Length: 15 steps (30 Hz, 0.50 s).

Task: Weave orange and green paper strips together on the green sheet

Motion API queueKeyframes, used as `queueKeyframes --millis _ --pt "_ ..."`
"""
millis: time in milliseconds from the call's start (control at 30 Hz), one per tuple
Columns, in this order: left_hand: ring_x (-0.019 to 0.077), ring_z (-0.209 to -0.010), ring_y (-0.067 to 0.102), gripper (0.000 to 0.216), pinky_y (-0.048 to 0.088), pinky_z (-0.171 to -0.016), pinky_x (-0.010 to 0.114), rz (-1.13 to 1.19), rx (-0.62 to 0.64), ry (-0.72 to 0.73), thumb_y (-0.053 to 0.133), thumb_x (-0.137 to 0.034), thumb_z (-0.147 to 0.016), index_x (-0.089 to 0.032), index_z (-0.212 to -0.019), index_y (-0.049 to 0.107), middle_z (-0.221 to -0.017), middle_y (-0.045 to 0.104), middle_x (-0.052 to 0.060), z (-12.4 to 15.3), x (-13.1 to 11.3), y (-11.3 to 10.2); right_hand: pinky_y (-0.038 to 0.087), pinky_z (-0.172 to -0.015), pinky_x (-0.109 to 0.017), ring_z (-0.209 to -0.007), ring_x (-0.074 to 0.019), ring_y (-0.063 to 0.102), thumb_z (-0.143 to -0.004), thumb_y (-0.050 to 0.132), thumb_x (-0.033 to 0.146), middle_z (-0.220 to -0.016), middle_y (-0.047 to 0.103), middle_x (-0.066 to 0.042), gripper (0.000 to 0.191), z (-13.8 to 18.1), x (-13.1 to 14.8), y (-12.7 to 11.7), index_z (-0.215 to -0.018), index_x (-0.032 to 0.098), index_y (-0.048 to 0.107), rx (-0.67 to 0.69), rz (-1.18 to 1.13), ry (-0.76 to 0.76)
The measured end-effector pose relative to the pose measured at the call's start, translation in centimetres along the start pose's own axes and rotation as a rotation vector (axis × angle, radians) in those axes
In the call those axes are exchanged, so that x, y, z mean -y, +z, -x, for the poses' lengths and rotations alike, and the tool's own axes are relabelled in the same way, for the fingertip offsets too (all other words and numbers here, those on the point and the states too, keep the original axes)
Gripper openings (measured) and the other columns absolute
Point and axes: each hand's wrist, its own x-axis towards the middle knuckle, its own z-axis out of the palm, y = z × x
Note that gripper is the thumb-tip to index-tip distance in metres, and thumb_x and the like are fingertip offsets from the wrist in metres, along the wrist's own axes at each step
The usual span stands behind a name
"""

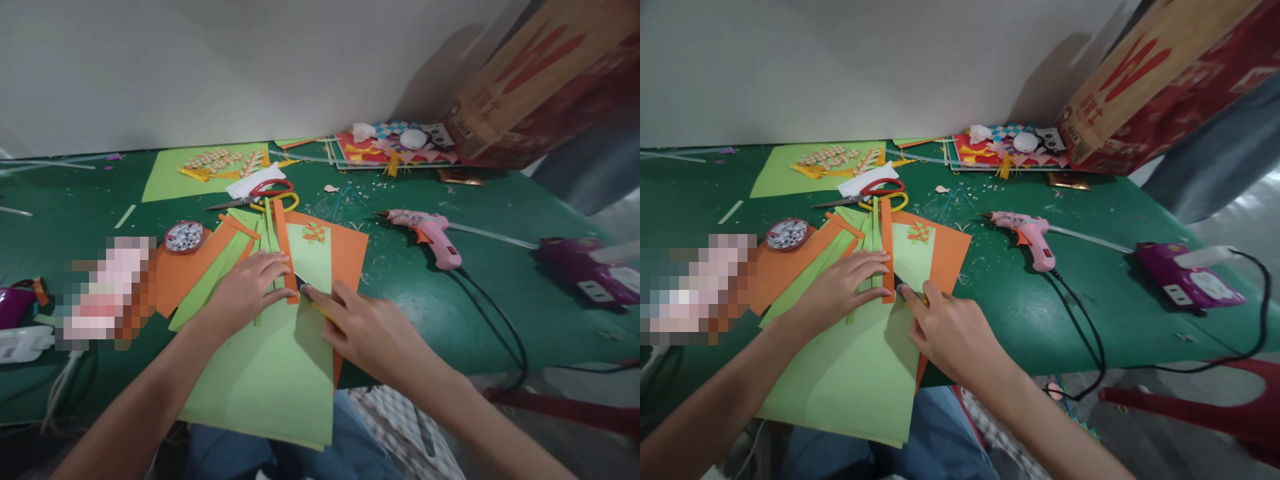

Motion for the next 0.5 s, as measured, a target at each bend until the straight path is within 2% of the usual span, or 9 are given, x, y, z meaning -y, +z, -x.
queueKeyframes --millis 500 --pt "0.0241 -0.118 0.055 0.042 0.042 -0.104 0.043 -0.006 0.021 -0.011 0.047 -0.051 -0.087 -0.016 -0.107 0.059 -0.123 0.062 0.011 0.1 0.1 0.0 0.026 -0.043 -0.026 -0.056 -0.0129 0.058 -0.087 0.038 0.02 -0.091 0.062 -0.009 0.049 -1.4 0.5 -0.6 -0.134 0.023 0.051 0.144 0.02 0.062"
